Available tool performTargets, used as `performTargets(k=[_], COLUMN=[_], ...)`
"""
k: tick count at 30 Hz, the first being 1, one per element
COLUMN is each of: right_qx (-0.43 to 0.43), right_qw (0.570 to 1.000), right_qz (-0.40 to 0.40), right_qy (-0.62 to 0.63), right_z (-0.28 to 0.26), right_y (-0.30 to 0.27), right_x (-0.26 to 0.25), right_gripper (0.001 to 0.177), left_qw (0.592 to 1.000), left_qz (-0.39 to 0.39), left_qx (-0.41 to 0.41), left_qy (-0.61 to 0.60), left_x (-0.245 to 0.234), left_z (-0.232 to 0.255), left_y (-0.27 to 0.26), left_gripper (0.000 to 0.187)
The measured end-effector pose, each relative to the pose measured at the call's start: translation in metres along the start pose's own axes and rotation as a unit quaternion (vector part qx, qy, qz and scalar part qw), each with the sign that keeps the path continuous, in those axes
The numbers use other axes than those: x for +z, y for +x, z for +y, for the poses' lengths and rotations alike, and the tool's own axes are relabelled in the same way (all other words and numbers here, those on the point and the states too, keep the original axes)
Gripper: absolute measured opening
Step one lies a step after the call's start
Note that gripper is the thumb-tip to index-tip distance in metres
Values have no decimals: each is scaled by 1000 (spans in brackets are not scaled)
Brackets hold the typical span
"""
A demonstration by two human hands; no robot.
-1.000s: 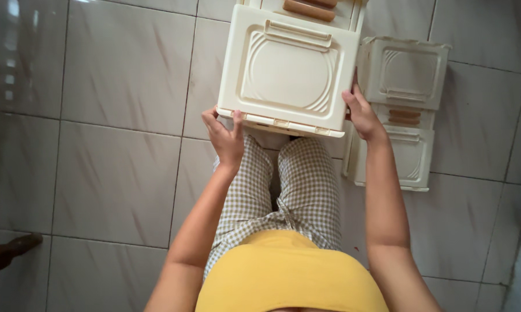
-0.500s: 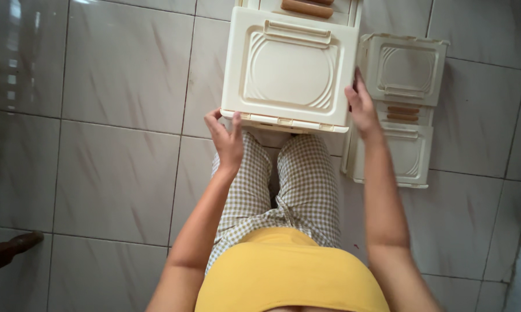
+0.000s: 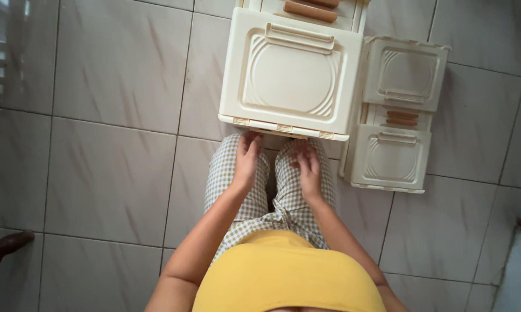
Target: The person assembles a collapsible plastic storage container by unfolding its sides and securing the latches. They then close the lid and re-open the container, repeating the unfolding and latching process.
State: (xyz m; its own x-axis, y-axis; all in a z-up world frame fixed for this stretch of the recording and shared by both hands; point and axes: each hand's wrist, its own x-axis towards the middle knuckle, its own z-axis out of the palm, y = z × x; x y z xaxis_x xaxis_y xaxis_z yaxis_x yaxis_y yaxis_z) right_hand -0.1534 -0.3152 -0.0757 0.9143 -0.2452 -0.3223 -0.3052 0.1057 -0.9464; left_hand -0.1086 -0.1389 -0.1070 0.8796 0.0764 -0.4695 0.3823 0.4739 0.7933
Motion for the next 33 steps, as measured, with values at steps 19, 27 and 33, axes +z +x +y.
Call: performTargets(k=[19, 27, 33], right_qx=[180, 34, -53], right_qw=[940, 996, 993], right_qz=[-34, -53, -93], right_qy=[287, 55, 56], right_z=[21, -4, -11], right_y=[33, 11, 5], right_x=[2, -2, -8], right_gripper=[24, 27, 24], left_qw=[1000, 997, 945], left_qz=[4, -30, -19], left_qx=[-15, 70, 214], left_qy=[19, 11, 248], left_x=[-9, -10, -9], left_z=[20, 38, 59], left_y=[1, -17, -25], left_gripper=[18, 27, 58])
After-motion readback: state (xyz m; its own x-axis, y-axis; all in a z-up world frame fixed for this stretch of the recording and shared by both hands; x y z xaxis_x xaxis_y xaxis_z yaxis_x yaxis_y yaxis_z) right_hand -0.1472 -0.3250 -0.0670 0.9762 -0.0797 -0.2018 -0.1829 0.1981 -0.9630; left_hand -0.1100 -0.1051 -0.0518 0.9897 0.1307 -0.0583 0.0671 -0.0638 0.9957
